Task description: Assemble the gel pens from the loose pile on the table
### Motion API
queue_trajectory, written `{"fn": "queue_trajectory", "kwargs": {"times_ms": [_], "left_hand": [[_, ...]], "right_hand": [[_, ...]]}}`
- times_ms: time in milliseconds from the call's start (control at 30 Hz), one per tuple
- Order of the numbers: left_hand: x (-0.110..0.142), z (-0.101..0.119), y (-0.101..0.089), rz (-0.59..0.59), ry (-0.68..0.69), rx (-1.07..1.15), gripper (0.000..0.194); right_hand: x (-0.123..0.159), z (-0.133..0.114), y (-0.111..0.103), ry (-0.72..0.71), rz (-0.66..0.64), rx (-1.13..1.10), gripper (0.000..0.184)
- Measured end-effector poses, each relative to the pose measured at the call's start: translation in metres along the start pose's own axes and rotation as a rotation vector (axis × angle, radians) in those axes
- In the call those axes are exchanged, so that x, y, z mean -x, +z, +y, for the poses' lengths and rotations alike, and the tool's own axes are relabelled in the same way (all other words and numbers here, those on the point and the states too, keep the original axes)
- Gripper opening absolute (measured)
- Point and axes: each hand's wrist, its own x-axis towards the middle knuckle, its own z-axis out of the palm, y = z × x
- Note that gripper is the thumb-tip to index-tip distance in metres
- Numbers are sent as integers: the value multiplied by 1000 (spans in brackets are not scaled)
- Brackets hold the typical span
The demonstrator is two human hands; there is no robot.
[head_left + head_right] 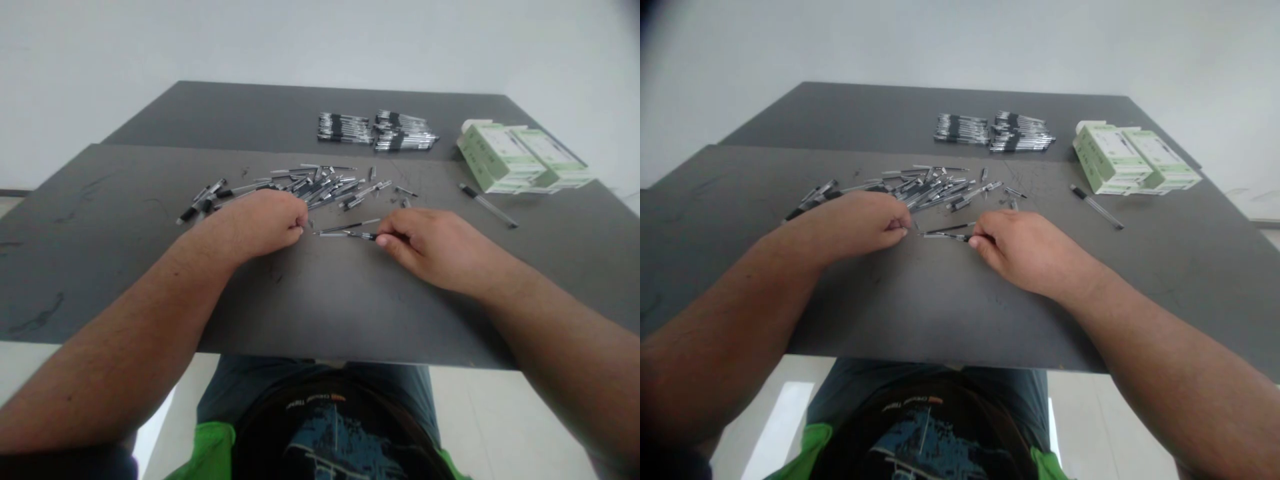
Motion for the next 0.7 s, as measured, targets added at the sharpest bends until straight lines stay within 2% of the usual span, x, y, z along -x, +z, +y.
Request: {"fn": "queue_trajectory", "kwargs": {"times_ms": [300, 533, 700], "left_hand": [[0, -7, 4, 20, -21, 57, 30], [11, -8, -11, 126, -105, 97, 36], [-1, -17, -23, 135, -77, 71, 33]], "right_hand": [[0, 1, 3, 11, -23, -24, 24], [-1, -1, 3, 27, -22, -64, 23], [-3, -1, 4, 44, -20, -73, 19]]}}
